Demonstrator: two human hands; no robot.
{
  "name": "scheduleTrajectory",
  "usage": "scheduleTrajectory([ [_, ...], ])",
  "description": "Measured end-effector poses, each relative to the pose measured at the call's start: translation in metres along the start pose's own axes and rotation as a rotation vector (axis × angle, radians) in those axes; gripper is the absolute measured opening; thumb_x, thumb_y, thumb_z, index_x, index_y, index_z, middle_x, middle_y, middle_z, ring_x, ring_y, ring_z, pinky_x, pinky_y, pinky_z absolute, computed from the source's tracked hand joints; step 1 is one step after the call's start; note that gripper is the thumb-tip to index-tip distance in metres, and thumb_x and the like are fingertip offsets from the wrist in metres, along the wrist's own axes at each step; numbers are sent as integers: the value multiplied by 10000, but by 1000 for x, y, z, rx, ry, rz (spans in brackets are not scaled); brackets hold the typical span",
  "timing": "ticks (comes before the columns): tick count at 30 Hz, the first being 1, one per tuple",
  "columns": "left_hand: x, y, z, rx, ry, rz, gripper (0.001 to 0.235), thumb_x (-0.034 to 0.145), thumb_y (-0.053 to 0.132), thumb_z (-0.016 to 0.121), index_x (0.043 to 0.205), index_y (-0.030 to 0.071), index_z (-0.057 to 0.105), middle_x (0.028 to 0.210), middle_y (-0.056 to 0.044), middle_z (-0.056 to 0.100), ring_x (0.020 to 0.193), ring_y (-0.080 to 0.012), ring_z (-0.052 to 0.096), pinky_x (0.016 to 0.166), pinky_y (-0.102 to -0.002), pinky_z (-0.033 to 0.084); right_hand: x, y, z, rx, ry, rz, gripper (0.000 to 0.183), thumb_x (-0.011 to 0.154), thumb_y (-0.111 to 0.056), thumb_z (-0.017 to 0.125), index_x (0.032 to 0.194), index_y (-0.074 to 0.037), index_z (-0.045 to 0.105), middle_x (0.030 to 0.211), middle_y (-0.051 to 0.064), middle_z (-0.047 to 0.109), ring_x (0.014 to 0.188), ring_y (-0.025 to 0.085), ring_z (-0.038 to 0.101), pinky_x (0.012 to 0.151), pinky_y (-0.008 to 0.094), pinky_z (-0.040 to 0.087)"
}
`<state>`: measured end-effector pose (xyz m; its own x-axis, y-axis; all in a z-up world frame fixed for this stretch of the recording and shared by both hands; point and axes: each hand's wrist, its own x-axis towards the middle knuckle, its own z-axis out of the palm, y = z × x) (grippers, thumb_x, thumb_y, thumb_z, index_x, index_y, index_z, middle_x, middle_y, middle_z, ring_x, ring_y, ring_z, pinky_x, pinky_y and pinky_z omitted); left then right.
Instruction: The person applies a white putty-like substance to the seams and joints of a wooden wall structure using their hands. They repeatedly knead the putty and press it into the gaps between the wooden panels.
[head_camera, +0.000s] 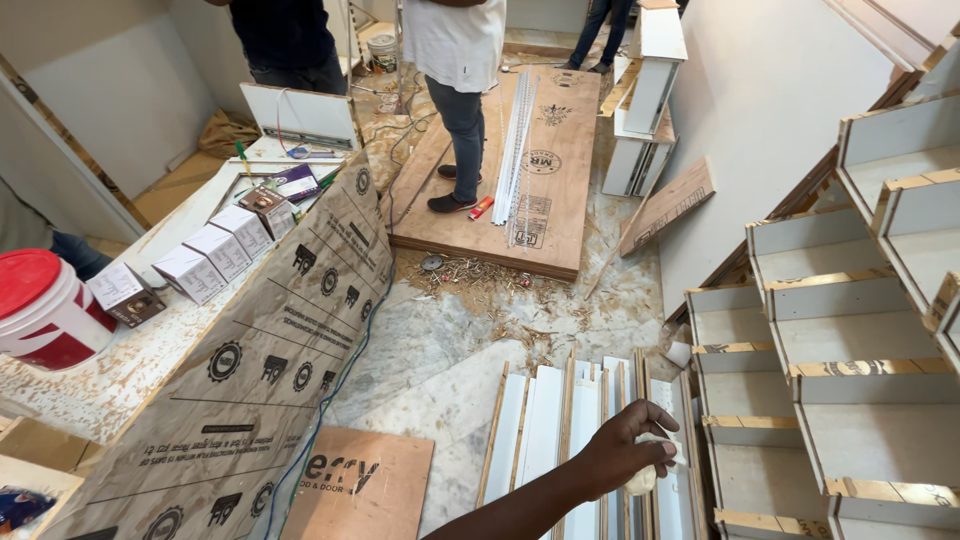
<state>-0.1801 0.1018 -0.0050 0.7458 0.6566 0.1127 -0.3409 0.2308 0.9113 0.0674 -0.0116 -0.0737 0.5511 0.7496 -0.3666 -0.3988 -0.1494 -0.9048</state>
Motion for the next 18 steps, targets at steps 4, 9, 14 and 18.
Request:
scheduleTrajectory([
  [4, 3, -10, 6, 47, -11, -21, 384, 971, 95, 686, 1302, 18, 507, 1152, -110, 557, 946, -158, 620, 837, -310, 543, -9, -20, -43, -269, 103, -63, 423, 969, -265, 549, 1308, -15, 587, 1112, 164, 716, 840, 233, 724, 761, 396, 602],
  [9, 0, -16, 20, 200, -36, 70, 376, 951, 104, 728, 1270, 39, 539, 1121, -72, 560, 1090, -156, 563, 927, -320, 514, -48, -16, 7, -278, -113, -143, 492, 952, -306, 552, 1355, -26, 582, 1157, 167, 727, 841, 240, 731, 778, 414, 603],
  [14, -7, -9, 26, 258, -44, 115, 332, 945, 125, 721, 1226, 64, 554, 1120, -36, 577, 1100, -133, 577, 949, -304, 514, -88, -27, 63, -175, -115, -167, 323, 913, -129, 700, 1173, 62, 723, 929, 128, 746, 808, 187, 680, 757, 338, 571],
  [18, -12, -7, 30, 243, -49, 20, 308, 941, 129, 733, 1193, 59, 570, 1047, -45, 591, 1027, -142, 577, 905, -304, 509, -101, -33, 69, -189, -110, -188, 256, 900, -105, 720, 1079, 76, 744, 870, 109, 748, 775, 165, 668, 730, 320, 561],
])
